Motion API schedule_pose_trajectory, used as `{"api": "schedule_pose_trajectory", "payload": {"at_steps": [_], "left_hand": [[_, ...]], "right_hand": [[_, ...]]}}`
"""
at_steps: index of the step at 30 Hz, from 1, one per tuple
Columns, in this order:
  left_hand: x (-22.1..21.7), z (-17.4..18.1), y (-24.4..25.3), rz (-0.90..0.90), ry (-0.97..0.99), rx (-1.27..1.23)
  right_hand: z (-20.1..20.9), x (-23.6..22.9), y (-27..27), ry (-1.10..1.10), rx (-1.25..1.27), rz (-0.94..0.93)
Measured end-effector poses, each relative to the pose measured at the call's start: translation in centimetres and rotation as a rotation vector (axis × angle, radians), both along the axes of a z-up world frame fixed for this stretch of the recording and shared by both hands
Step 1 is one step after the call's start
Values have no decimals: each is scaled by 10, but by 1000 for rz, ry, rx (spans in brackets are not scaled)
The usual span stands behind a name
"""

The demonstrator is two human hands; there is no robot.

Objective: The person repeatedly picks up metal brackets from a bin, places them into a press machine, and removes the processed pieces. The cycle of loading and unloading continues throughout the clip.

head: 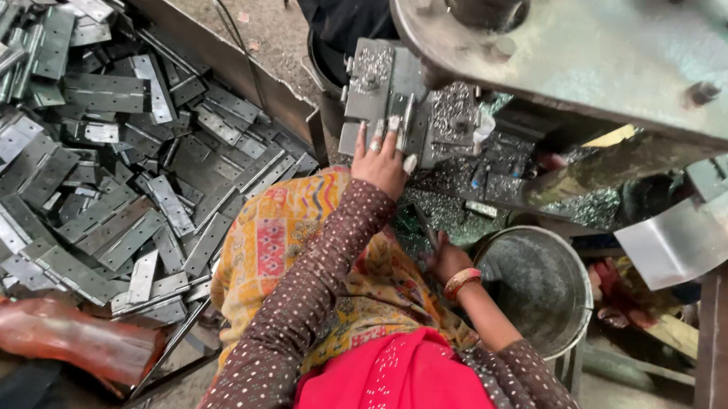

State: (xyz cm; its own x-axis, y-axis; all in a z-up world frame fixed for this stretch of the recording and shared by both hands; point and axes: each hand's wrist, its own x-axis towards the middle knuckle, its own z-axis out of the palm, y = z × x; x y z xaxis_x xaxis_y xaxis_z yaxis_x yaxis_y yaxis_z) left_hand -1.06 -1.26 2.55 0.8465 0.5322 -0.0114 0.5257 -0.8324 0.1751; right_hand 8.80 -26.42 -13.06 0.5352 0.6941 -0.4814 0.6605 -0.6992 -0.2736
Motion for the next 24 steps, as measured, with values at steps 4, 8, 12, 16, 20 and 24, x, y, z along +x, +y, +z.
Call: {"api": "schedule_pose_trajectory", "payload": {"at_steps": [4,8,12,16,20,24], "left_hand": [[10,0,13,0,-35,93],[28,-9,23,26,-43,67],[36,-14,27,33,-47,92],[16,-16,16,1,-27,59],[13,-8,13,-26,67,-22],[17,-11,15,-17,-61,7]], "right_hand": [[49,23,21,-4,237,165],[52,23,23,-38,80,68],[7,2,3,-96,310,4],[-15,-9,-11,-71,288,29],[26,12,10,-31,126,25],[57,26,30,-89,80,98]]}}
